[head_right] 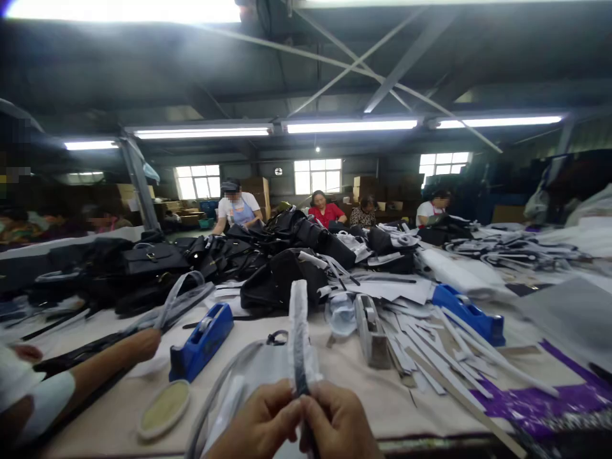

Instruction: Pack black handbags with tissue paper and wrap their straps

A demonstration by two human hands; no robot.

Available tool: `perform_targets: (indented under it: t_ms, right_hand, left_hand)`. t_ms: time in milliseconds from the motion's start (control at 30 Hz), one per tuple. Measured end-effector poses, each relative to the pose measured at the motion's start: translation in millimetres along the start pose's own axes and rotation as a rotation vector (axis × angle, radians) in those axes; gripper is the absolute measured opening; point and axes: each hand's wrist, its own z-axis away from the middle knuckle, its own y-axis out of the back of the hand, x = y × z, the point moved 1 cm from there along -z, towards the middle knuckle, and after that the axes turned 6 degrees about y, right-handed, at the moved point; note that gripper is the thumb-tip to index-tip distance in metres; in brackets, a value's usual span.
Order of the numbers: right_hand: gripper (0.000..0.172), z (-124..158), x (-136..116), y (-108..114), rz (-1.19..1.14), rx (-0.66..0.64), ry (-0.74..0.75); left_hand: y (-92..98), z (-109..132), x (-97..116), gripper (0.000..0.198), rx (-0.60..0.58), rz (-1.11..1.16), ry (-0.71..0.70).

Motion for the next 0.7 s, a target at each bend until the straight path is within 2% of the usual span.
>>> perform_targets:
  t_ms: [100,167,233,333,433,467,533,567,633,700]
  right_hand:
    - [0.038,0.8,15.7,-14.8,0.049,-0.096,0.052]
    - [0.028,5.3,26.9,-21.5,0.027,-0.130,-0.003]
    - [0.027,9.3,36.9,-26.3,0.011,-0.148,-0.077]
    - [0.031,10.5,43.9,-28.8,0.065,-0.128,-0.094]
    - [0.033,8.9,42.0,-25.6,0.174,-0.108,-0.029]
    - [0.033,9.1,40.7,-23.8,0.209,-0.090,0.021]
    - [0.036,11.3,39.3,-20.5,0.236,-0.021,0.114]
    - [0.041,13.0,40.0,-19.8,0.206,-0.001,0.108]
    - [0.058,16.1,44.6,-22.2,0.049,-0.065,-0.043]
    - [0.074,17.3,51.2,-29.1,-0.174,-0.208,-0.253]
  left_hand:
    - [-0.6,2.8,-23.7,0.041,0.308,0.039,0.066]
    - [8.0,5.2,-31.8,0.035,0.473,0.024,0.089]
    - [16.0,9.7,-34.8,0.036,0.579,0.005,0.121]
    - [17.0,16.5,-40.2,0.045,0.526,0.019,0.205]
    - [12.3,21.4,-51.4,0.051,0.448,0.044,0.274]
    - [12.3,23.1,-54.8,0.051,0.476,0.043,0.273]
    - [15.1,27.2,-58.2,0.051,0.610,0.012,0.250]
    - [16.9,29.8,-58.0,0.053,0.682,-0.009,0.236]
    - [18.1,36.0,-54.1,0.056,0.755,-0.019,0.216]
    - [14.9,42.8,-48.1,0.058,0.709,0.034,0.213]
